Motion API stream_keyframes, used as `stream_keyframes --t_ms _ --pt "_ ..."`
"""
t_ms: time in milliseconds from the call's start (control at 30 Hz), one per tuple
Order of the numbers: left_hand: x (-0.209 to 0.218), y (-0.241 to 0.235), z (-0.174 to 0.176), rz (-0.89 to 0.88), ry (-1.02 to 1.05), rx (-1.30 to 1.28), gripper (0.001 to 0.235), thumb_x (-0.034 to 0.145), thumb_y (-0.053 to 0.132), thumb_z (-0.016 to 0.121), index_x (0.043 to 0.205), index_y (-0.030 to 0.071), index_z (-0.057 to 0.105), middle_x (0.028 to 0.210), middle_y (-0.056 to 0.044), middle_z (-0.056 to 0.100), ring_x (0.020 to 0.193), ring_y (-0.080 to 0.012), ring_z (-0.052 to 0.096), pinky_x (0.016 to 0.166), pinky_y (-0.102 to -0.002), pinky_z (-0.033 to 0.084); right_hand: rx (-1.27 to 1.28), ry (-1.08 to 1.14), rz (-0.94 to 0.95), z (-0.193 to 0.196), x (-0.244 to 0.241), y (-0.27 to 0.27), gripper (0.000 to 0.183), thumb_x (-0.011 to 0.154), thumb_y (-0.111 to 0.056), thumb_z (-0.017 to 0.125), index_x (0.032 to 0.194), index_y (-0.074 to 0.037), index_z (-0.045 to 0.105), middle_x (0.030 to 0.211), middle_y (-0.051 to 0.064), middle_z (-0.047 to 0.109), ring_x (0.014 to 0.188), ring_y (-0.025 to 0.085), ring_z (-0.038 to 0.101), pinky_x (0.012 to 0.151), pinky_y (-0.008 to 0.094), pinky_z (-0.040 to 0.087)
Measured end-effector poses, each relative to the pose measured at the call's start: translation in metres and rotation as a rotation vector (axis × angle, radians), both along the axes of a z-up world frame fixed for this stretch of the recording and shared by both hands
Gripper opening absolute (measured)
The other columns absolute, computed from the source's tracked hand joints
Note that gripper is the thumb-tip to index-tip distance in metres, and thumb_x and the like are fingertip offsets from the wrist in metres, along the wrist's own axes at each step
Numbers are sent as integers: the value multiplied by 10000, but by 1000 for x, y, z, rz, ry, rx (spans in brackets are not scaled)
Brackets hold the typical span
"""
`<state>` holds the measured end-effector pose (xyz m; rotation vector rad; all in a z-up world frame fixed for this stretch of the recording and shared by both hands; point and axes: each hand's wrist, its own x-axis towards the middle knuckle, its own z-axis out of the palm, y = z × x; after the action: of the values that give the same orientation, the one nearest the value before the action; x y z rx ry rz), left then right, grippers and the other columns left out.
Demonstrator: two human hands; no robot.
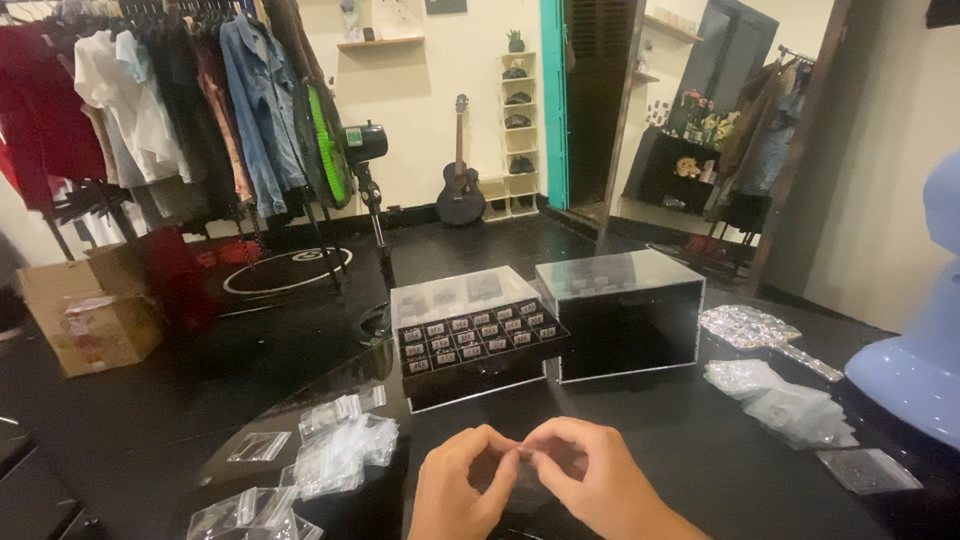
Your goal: The person repeatedly picks up small plastic bags containing items, places them into a clear acrylic display box, and then removes them again. This cycle of placing and removing the bags is performed multiple times throughout the video.
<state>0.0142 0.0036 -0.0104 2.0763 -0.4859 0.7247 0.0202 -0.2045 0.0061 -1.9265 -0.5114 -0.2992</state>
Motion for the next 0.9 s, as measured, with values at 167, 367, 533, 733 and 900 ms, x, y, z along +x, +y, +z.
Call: stream_keyframes --t_ms 167,367,533,733,900 --pt "-9 -1 7 -44 68 -33 122 937 266 786 858 244 877 727 93 799 645 -84 684 617 -266 556 25 122 -56 7 -4 0 190 924 -94 780 916 -120 968 799 -17 931 630 97 799 621 245 677" --pt "-2 -3 5 -87 -76 -105 148 903 223 789 920 234 936 853 116 939 702 -43 788 654 -230 611 47 230 -45 20 -2 -4 178 941 -79 817 947 -92 994 821 26 940 740 106 862 638 258 730" --pt "8 4 -10 -76 -13 -45 114 880 214 773 854 255 876 756 140 843 604 -53 667 567 -250 515 -122 44 -41 18 -5 -7 108 911 -175 832 874 -182 933 756 -82 872 732 42 756 750 232 586" --pt "18 2 -15 50 -23 252 275 922 300 745 1073 486 880 786 136 788 661 -108 721 679 -266 568 -461 -73 -39 20 -1 -23 41 1005 -252 708 970 -265 725 841 -86 852 738 193 738 761 338 582" --pt "6 -4 4 198 386 190 651 961 454 719 1577 585 556 966 341 879 910 13 820 917 -220 615 -364 -71 -331 58 31 -69 113 1026 -243 650 937 -255 720 823 -72 885 716 178 769 732 388 550"
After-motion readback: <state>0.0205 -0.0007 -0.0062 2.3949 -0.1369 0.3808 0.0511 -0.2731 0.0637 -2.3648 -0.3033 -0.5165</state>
